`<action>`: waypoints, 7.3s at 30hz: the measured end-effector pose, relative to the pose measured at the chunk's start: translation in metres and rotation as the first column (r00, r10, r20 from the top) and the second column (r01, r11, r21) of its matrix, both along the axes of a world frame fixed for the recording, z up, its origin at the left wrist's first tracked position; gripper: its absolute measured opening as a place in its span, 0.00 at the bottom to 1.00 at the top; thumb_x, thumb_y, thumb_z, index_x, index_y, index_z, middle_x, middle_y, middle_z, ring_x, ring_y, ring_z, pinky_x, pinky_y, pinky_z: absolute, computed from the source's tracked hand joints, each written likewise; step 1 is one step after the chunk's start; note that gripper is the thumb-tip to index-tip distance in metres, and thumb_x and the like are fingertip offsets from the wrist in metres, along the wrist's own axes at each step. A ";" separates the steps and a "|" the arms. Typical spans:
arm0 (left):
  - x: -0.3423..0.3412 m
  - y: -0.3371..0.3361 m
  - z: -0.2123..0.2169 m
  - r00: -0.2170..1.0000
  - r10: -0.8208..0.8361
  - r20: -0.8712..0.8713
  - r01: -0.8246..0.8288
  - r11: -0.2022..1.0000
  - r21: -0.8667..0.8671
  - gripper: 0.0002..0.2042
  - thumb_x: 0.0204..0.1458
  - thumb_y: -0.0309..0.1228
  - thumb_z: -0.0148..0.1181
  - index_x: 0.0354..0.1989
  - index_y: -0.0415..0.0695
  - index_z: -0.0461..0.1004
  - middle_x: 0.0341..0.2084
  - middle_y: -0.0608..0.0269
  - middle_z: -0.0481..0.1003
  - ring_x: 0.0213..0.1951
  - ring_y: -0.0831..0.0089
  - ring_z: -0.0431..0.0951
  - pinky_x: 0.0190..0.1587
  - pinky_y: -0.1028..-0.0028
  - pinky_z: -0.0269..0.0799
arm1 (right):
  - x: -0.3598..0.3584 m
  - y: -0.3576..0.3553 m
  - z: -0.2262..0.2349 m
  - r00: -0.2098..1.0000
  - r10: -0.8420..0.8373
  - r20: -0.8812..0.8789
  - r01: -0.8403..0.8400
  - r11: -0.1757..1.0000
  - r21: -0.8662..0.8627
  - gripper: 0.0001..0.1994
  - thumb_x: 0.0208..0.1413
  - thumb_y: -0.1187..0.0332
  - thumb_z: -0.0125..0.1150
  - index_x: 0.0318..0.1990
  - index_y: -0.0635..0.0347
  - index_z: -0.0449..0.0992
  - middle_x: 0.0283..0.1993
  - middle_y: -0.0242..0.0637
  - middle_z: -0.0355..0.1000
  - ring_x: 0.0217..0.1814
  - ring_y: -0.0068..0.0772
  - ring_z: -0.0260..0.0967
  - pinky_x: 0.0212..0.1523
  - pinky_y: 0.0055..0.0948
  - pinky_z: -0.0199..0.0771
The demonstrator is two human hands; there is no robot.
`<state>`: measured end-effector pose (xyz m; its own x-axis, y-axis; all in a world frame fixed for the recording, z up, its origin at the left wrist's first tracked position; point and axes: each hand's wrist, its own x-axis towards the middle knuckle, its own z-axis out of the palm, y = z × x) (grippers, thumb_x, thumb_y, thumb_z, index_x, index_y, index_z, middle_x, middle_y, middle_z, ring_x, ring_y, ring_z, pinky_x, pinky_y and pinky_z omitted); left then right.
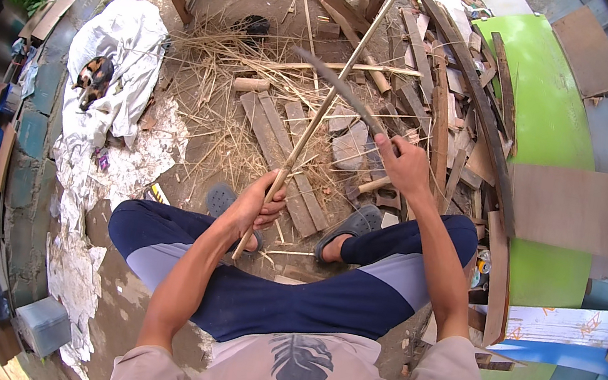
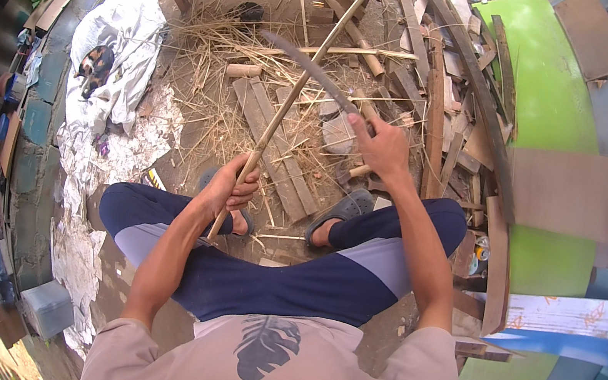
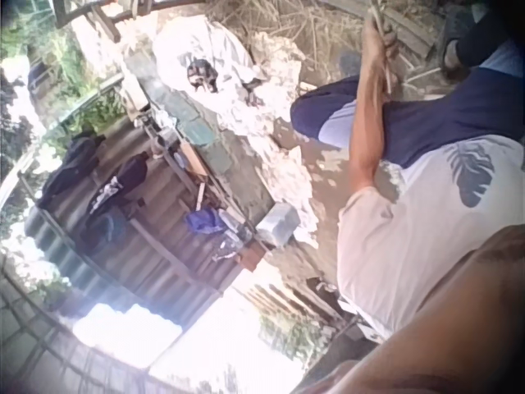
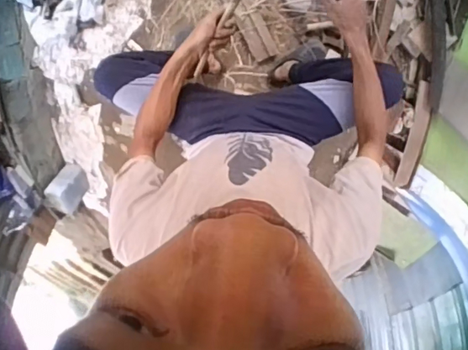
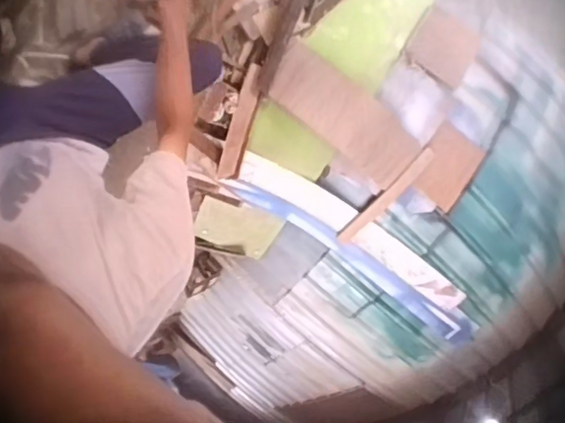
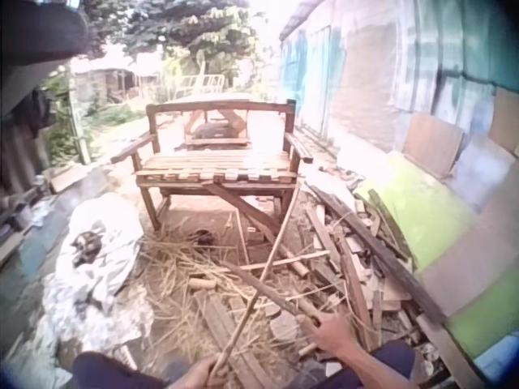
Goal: The person sits on the ground and uses a knife to shave and shape a long bamboo stick. They repeatedly scrape the surface to smooth and thin the stick, then place it onto a curved bamboo frame.
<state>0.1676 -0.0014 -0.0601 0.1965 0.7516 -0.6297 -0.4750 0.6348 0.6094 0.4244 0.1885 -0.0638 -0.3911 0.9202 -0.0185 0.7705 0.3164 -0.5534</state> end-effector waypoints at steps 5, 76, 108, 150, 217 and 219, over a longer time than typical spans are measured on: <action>-0.004 0.001 -0.010 0.996 0.026 0.082 -0.025 0.999 -0.023 0.25 0.66 0.54 0.30 0.22 0.51 0.57 0.06 0.79 0.51 0.05 0.86 0.49 0.05 0.83 0.46 | -0.039 -0.066 -0.008 0.937 0.341 0.073 -0.349 0.917 0.196 0.32 0.55 0.34 0.54 0.27 0.60 0.77 0.19 0.46 0.73 0.19 0.48 0.73 0.21 0.43 0.70; 0.007 -0.020 0.003 0.996 -0.075 -0.039 0.063 0.969 -0.239 0.25 0.67 0.55 0.31 0.23 0.50 0.55 0.08 0.79 0.50 0.06 0.86 0.45 0.08 0.83 0.43 | -0.002 0.062 -0.046 0.957 0.058 0.286 -0.063 0.998 0.009 0.40 0.55 0.27 0.42 0.30 0.59 0.81 0.23 0.50 0.76 0.31 0.52 0.78 0.35 0.49 0.76; -0.007 -0.005 0.003 0.868 -0.128 -0.480 0.289 0.916 0.278 0.38 0.65 0.60 0.25 0.40 0.35 0.74 0.10 0.76 0.53 0.10 0.82 0.59 0.14 0.79 0.63 | 0.056 0.077 0.000 0.397 -0.790 -0.468 -0.163 0.440 -0.883 0.22 0.62 0.44 0.56 0.40 0.58 0.72 0.21 0.20 0.60 0.15 0.12 0.56 0.16 0.18 0.60; 0.019 -0.002 -0.010 0.997 -0.069 -0.014 0.070 0.993 0.091 0.25 0.66 0.52 0.42 0.41 0.39 0.72 0.17 0.70 0.68 0.13 0.84 0.68 0.14 0.85 0.66 | -0.080 -0.073 -0.035 0.562 -0.389 -0.730 -0.146 0.822 -0.550 0.14 0.54 0.71 0.70 0.36 0.55 0.66 0.22 0.25 0.66 0.19 0.15 0.63 0.19 0.18 0.63; 0.009 0.008 -0.048 0.638 0.307 -0.706 -0.062 0.935 0.350 0.13 0.62 0.34 0.50 0.43 0.35 0.73 0.28 0.59 0.80 0.23 0.77 0.74 0.26 0.72 0.69 | -0.070 -0.075 -0.057 0.923 0.078 -0.376 -0.164 0.966 -0.202 0.27 0.63 0.43 0.52 0.36 0.65 0.76 0.21 0.46 0.70 0.22 0.45 0.68 0.27 0.39 0.67; 0.009 0.008 -0.042 0.687 0.266 -0.676 -0.022 0.938 0.347 0.13 0.61 0.33 0.52 0.46 0.34 0.72 0.27 0.61 0.78 0.23 0.78 0.73 0.26 0.73 0.69 | -0.073 -0.084 -0.053 0.918 0.193 -0.348 -0.237 0.967 -0.088 0.26 0.63 0.45 0.52 0.36 0.64 0.76 0.23 0.48 0.72 0.24 0.51 0.71 0.28 0.43 0.69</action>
<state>0.1768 0.0071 -0.1019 -0.3388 0.8978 -0.2813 0.1023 0.3324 0.9376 0.3516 0.1042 -0.1173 -0.5829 0.8117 0.0372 0.4553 0.3643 -0.8124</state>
